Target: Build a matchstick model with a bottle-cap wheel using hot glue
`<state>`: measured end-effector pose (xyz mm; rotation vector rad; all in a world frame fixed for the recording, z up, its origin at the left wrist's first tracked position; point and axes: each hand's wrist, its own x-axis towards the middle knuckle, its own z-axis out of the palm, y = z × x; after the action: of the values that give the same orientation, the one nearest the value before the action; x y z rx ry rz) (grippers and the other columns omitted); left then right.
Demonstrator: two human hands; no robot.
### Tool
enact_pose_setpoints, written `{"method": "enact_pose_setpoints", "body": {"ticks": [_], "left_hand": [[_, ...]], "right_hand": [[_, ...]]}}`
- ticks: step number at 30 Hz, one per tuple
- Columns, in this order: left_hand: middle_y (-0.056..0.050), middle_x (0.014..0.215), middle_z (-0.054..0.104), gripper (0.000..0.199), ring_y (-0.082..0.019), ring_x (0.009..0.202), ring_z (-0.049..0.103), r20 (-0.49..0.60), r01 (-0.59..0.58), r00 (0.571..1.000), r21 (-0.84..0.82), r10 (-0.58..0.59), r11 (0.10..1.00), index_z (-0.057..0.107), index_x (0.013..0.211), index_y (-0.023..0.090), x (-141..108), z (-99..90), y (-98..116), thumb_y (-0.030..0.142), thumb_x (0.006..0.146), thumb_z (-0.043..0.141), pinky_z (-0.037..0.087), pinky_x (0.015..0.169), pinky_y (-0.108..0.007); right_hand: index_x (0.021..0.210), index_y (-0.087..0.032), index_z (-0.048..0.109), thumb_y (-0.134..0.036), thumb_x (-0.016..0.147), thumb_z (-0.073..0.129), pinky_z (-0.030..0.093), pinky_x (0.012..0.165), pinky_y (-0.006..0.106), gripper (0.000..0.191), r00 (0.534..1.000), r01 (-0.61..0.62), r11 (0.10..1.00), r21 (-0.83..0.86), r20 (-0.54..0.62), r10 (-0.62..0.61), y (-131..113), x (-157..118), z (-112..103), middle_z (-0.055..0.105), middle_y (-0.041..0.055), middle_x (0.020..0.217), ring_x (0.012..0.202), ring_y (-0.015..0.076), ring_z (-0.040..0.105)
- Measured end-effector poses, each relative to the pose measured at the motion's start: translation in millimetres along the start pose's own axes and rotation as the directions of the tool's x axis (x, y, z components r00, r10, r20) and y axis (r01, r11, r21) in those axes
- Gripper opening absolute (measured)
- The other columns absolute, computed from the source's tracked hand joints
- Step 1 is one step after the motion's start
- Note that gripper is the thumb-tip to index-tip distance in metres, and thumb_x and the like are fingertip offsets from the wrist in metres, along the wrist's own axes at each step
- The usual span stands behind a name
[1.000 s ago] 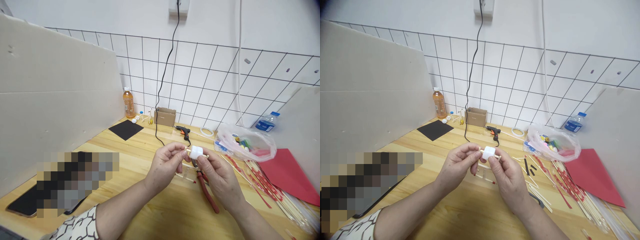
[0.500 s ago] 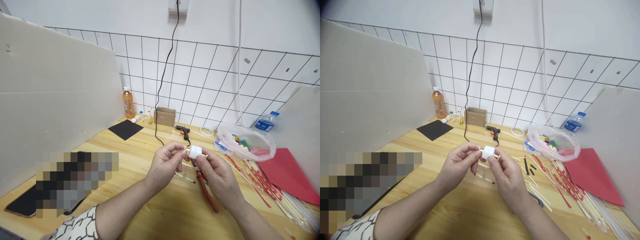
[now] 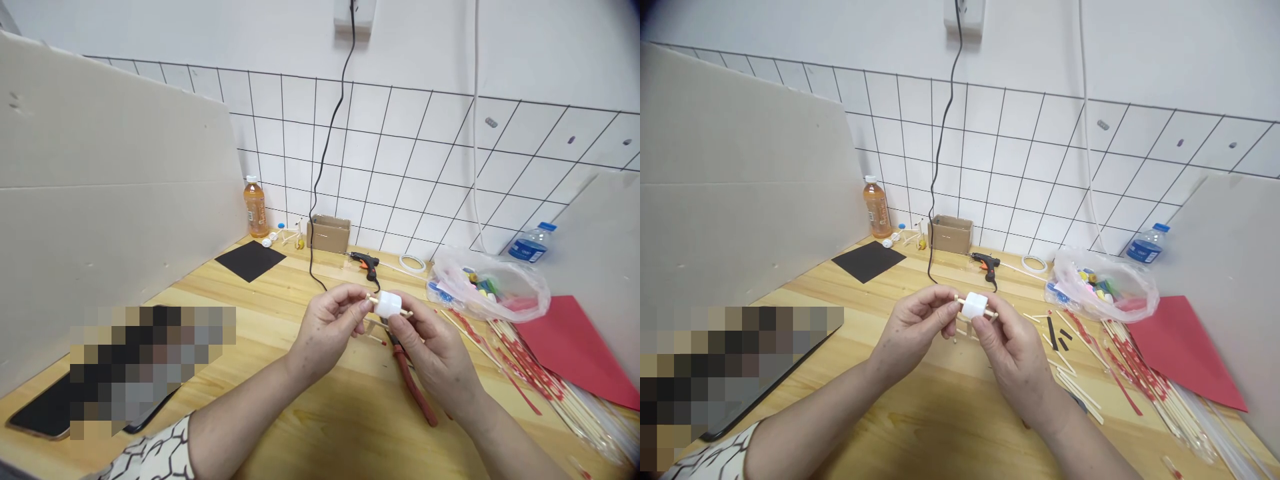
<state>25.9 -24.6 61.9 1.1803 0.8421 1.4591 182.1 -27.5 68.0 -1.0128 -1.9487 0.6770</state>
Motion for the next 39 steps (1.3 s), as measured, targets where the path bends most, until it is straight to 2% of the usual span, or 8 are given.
{"method": "enact_pose_setpoints", "body": {"ticks": [10, 15, 18, 20, 26, 29, 33, 39], "left_hand": [[-0.001, 0.063, 0.058, 0.014, -0.008, 0.057, 0.051, 0.027, -0.048, 0.999, 0.02, 0.048, 0.999, 0.067, 0.084, 0.014, -1, -2.4, -1, 0.024, 0.075, 0.063, 0.043, 0.057, -0.02], [-0.008, 0.092, 0.063, 0.014, -0.014, 0.076, 0.056, 0.028, -0.122, 0.992, 0.111, 0.119, 0.986, 0.069, 0.086, 0.015, -1, -2.9, 1, 0.022, 0.076, 0.062, 0.045, 0.062, -0.022], [-0.009, 0.104, 0.06, 0.018, -0.017, 0.09, 0.056, 0.05, -0.143, 0.989, 0.119, 0.138, 0.982, 0.068, 0.092, 0.016, -2, -3.3, 2, 0.022, 0.077, 0.06, 0.046, 0.071, -0.023], [-0.007, 0.105, 0.059, 0.021, -0.015, 0.086, 0.056, 0.036, -0.13, 0.991, 0.126, 0.126, 0.983, 0.066, 0.098, 0.018, -2, -3.8, 1, 0.021, 0.078, 0.059, 0.045, 0.073, -0.023], [-0.003, 0.08, 0.061, 0.024, -0.01, 0.065, 0.054, -0.116, 0.046, 0.992, -0.005, -0.046, 0.999, 0.059, 0.091, 0.015, 3, -9.4, -4, 0.036, 0.08, 0.057, 0.046, 0.065, -0.022], [-0.007, 0.076, 0.063, 0.039, -0.013, 0.061, 0.058, 0.033, 0.269, 0.963, -0.113, -0.267, 0.957, 0.059, 0.085, 0.012, 6, -14.0, -6, 0.05, 0.077, 0.056, 0.047, 0.059, -0.024], [-0.008, 0.071, 0.064, 0.049, -0.016, 0.061, 0.063, 0.288, 0.472, 0.861, -0.145, -0.419, 0.869, 0.062, 0.085, 0.011, 8, -18.5, -6, 0.058, 0.074, 0.053, 0.048, 0.059, -0.025], [-0.007, 0.07, 0.065, 0.044, -0.014, 0.061, 0.061, 0.235, 0.493, 0.861, -0.174, -0.45, 0.853, 0.063, 0.082, 0.011, 11, -24.7, -10, 0.054, 0.077, 0.055, 0.049, 0.057, -0.024]], "right_hand": [[0.117, -0.024, 0.052, -0.028, 0.09, 0.044, 0.047, 0.066, 0.022, 0.028, 0.987, 0.152, 0.982, -0.109, -0.038, -0.157, -2, 1, -1, 0.065, 0.0012, 0.094, 0.08, 0.0142, 0.061], [0.117, -0.024, 0.052, -0.027, 0.089, 0.045, 0.047, 0.058, 0.022, 0.029, 0.974, 0.195, 0.953, -0.23, -0.066, -0.216, 1, 1, 0, 0.064, 0.0016, 0.087, 0.066, 0.0128, 0.058], [0.115, -0.023, 0.051, -0.026, 0.089, 0.045, 0.048, 0.062, 0.024, 0.027, 0.958, 0.247, 0.926, -0.286, -0.07, -0.278, 3, 0, 0, 0.064, 0.004, 0.093, 0.072, 0.0145, 0.059], [0.116, -0.022, 0.049, -0.026, 0.089, 0.044, 0.047, 0.065, 0.026, 0.028, 0.943, 0.287, 0.896, -0.34, -0.064, -0.326, 5, 0, 0, 0.064, 0.0064, 0.099, 0.077, 0.0161, 0.06], [0.121, -0.016, 0.044, -0.025, 0.089, 0.044, 0.045, 0.067, 0.03, 0.033, 0.883, 0.396, 0.756, -0.521, -0.008, -0.468, 11, -1, 0, 0.064, 0.0103, 0.097, 0.082, 0.0195, 0.058], [0.121, -0.014, 0.044, -0.023, 0.088, 0.047, 0.044, 0.065, 0.031, 0.034, 0.843, 0.453, 0.666, -0.593, 0.042, -0.536, 14, 0, 3, 0.065, 0.0103, 0.091, 0.078, 0.0199, 0.057], [0.121, -0.011, 0.045, -0.021, 0.087, 0.048, 0.041, 0.062, 0.031, 0.035, 0.79, 0.516, 0.536, -0.668, 0.129, -0.6, 20, 1, 8, 0.065, 0.0112, 0.088, 0.075, 0.0206, 0.056], [0.125, -0.012, 0.044, -0.021, 0.088, 0.048, 0.039, 0.062, 0.033, 0.038, 0.743, 0.582, 0.43, -0.69, 0.237, -0.626, 29, 2, 15, 0.065, 0.0101, 0.088, 0.075, 0.0211, 0.055]]}}
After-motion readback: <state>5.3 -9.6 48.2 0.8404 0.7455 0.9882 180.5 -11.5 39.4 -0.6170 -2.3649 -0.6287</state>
